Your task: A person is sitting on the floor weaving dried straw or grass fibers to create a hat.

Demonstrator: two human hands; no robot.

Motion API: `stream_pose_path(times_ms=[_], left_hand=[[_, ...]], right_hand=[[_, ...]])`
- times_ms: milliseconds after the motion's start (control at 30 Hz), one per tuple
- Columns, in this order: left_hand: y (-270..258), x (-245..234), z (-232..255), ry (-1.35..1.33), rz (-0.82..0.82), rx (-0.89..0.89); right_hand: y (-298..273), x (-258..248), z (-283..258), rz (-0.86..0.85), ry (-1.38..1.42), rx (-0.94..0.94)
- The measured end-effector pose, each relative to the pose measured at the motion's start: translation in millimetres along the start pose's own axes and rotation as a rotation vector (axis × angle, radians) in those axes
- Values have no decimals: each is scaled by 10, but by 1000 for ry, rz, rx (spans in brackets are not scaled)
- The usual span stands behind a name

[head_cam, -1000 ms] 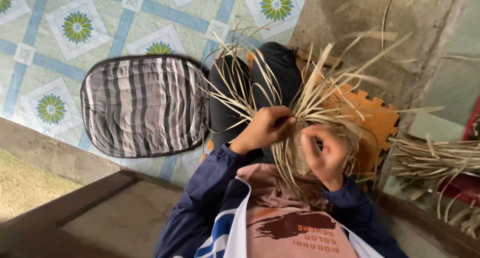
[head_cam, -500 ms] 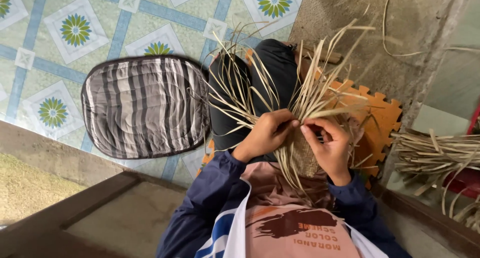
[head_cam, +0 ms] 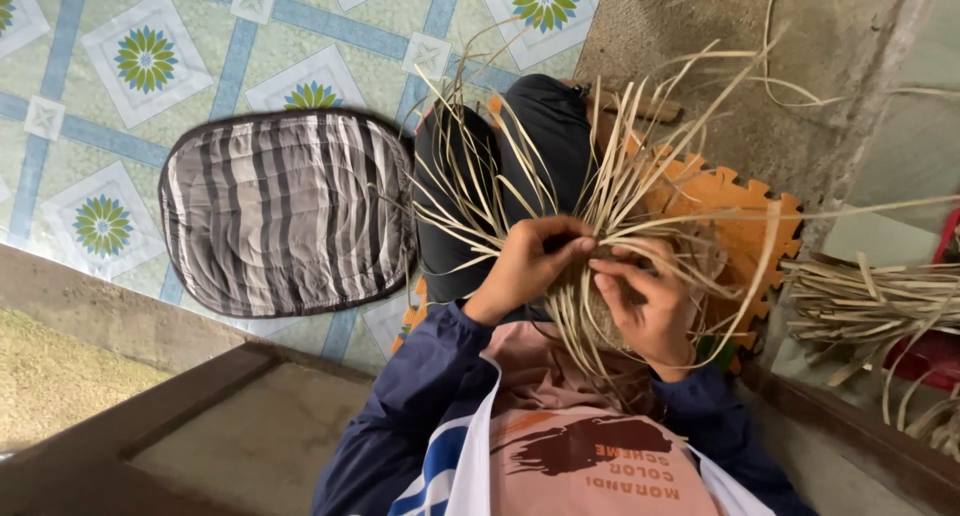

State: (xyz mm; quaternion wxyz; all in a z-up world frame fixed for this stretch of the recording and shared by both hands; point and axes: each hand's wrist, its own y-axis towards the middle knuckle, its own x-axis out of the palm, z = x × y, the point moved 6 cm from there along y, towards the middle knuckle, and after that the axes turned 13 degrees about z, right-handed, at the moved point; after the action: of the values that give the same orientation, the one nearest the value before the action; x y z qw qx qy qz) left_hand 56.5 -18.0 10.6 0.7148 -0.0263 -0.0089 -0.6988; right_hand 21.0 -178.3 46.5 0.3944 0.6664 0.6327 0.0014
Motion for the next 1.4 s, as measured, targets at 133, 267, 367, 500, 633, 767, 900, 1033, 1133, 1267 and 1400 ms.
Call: stream_pose_path(times_ms=[133, 267, 367, 500, 633, 767, 900, 1033, 1133, 1267, 1400], left_hand=[[-35, 34, 15, -1, 101, -26], [-47, 26, 165, 33, 103, -20], [-36, -5, 114, 147, 144, 29], [-47, -25, 138, 248, 126, 55], [-43, -110, 235, 160, 158, 35], [-65, -69, 196, 96, 202, 12], [-85, -42, 255, -5, 201, 29], [-108, -27, 264, 1, 199, 64], [-120, -17, 339, -4, 181, 66], [-131, -12, 281, 8, 157, 14], [-139, -13, 296, 63, 113, -2]], right_hand=[[50, -2, -32, 13, 25, 147], [9, 31, -6, -4, -67, 125], [21, 52, -81, -13, -128, 98], [-25, 66, -20, -26, -96, 167], [-53, 39, 5, -43, -94, 159], [50, 34, -116, -22, -51, 109], [130, -11, 41, -9, -39, 171], [244, -5, 201, -23, -23, 232], [125, 44, 574, -20, -70, 254], [320, 23, 292, 23, 46, 228], [350, 18, 198, 46, -39, 110]])
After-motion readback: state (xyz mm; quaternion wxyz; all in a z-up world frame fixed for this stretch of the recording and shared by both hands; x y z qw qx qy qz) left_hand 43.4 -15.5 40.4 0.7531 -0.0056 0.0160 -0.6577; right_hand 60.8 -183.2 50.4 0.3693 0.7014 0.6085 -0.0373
